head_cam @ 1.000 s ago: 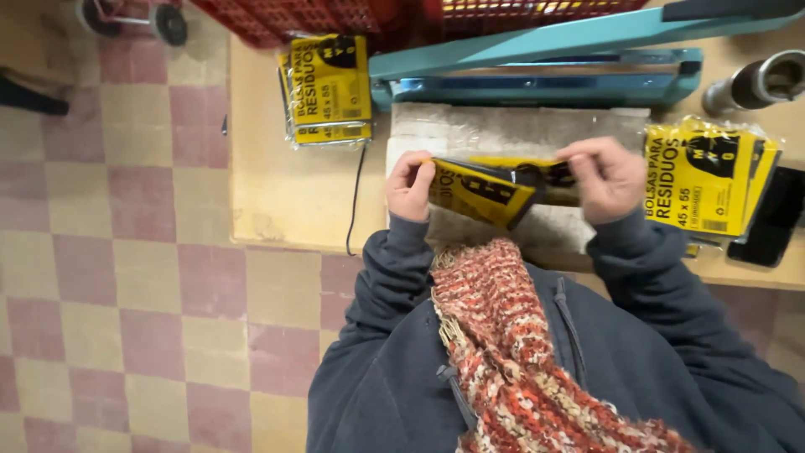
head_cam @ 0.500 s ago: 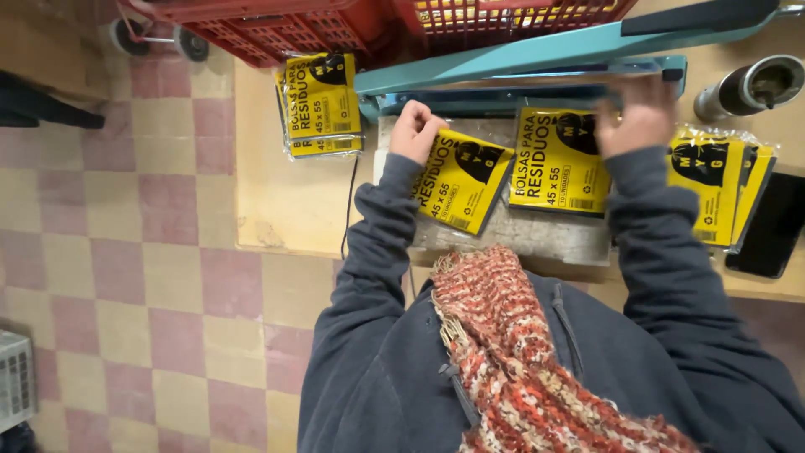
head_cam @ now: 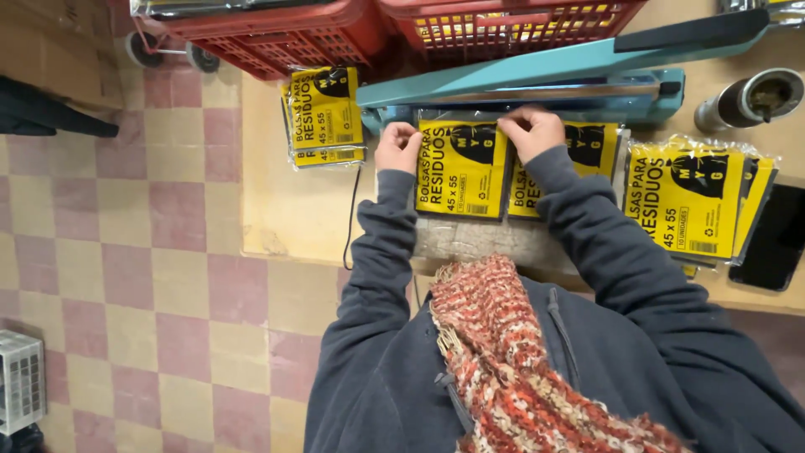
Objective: The recorder is sealing yellow plastic bags using a heat sealer and organizing them into crates.
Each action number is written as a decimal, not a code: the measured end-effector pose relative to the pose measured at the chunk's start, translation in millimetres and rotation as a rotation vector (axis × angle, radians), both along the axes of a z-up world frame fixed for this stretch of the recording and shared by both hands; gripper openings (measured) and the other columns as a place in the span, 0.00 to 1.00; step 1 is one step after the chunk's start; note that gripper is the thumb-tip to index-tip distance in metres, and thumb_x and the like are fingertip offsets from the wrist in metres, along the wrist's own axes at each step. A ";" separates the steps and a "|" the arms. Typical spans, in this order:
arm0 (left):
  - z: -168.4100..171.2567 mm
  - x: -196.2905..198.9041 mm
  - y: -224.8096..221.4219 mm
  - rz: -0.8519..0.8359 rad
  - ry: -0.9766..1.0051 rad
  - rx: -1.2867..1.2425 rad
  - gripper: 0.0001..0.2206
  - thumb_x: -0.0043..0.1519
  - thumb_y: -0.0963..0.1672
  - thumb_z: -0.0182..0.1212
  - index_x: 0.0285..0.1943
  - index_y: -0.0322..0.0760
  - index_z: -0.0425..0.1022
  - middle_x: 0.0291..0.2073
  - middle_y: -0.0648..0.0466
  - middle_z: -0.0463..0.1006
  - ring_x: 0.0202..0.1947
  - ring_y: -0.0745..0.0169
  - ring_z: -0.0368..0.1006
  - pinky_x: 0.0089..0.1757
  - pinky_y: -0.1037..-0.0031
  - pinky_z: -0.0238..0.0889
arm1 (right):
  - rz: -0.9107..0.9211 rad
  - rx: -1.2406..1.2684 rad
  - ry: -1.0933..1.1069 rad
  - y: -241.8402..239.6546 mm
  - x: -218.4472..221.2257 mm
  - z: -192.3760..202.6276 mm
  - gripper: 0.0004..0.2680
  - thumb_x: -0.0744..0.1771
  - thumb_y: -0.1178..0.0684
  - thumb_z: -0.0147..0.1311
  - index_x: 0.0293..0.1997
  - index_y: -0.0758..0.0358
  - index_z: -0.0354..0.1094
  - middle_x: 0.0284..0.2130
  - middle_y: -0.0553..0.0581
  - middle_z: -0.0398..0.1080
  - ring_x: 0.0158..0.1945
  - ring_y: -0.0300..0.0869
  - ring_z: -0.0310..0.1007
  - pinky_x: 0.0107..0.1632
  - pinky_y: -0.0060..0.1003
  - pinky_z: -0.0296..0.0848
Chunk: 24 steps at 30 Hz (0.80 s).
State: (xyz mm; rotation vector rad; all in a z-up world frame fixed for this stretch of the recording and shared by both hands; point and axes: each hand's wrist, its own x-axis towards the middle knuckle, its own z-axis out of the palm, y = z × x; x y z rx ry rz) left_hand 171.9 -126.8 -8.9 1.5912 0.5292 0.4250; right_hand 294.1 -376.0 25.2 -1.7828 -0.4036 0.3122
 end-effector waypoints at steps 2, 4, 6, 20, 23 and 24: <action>8.9 2.5 -8.4 0.105 0.078 0.131 0.05 0.59 0.40 0.66 0.39 0.37 0.73 0.31 0.58 0.78 0.31 0.72 0.72 0.37 0.79 0.68 | -0.006 -0.064 -0.126 6.5 7.3 -2.3 0.06 0.67 0.53 0.62 0.40 0.67 0.77 0.31 0.55 0.77 0.33 0.40 0.75 0.39 0.35 0.73; 22.1 7.4 -13.8 0.247 0.299 0.415 0.11 0.58 0.44 0.69 0.34 0.39 0.68 0.25 0.53 0.75 0.27 0.57 0.72 0.35 0.70 0.67 | -0.041 -0.212 -0.353 13.4 14.7 -7.8 0.05 0.67 0.53 0.63 0.39 0.64 0.77 0.31 0.59 0.76 0.33 0.50 0.77 0.39 0.42 0.74; 7.7 14.5 -8.8 0.281 0.282 0.555 0.12 0.57 0.45 0.69 0.33 0.40 0.67 0.25 0.52 0.74 0.29 0.51 0.71 0.36 0.65 0.66 | -0.071 -0.267 -0.409 21.5 16.8 -17.2 0.05 0.67 0.52 0.64 0.38 0.63 0.76 0.30 0.58 0.76 0.34 0.52 0.77 0.40 0.44 0.74; 9.3 21.6 -15.4 0.288 0.326 0.715 0.07 0.55 0.48 0.67 0.38 0.48 0.75 0.32 0.48 0.74 0.32 0.43 0.73 0.39 0.57 0.69 | -0.174 -0.531 -0.589 25.6 31.9 -27.5 0.04 0.65 0.52 0.65 0.33 0.56 0.74 0.27 0.55 0.75 0.37 0.55 0.71 0.43 0.50 0.70; 5.6 16.0 -17.3 0.264 0.263 0.716 0.06 0.60 0.48 0.64 0.45 0.58 0.80 0.35 0.52 0.75 0.36 0.47 0.73 0.42 0.58 0.71 | -0.147 -0.517 -0.561 23.6 25.3 -26.6 0.03 0.66 0.50 0.63 0.36 0.53 0.77 0.30 0.54 0.76 0.39 0.54 0.71 0.46 0.50 0.70; 0.4 18.2 -15.4 0.232 0.305 0.862 0.08 0.60 0.48 0.63 0.47 0.59 0.80 0.37 0.57 0.77 0.40 0.48 0.72 0.41 0.57 0.69 | -0.137 -0.496 -0.590 24.4 25.8 -30.0 0.03 0.66 0.50 0.62 0.37 0.52 0.77 0.33 0.54 0.76 0.41 0.54 0.71 0.48 0.50 0.69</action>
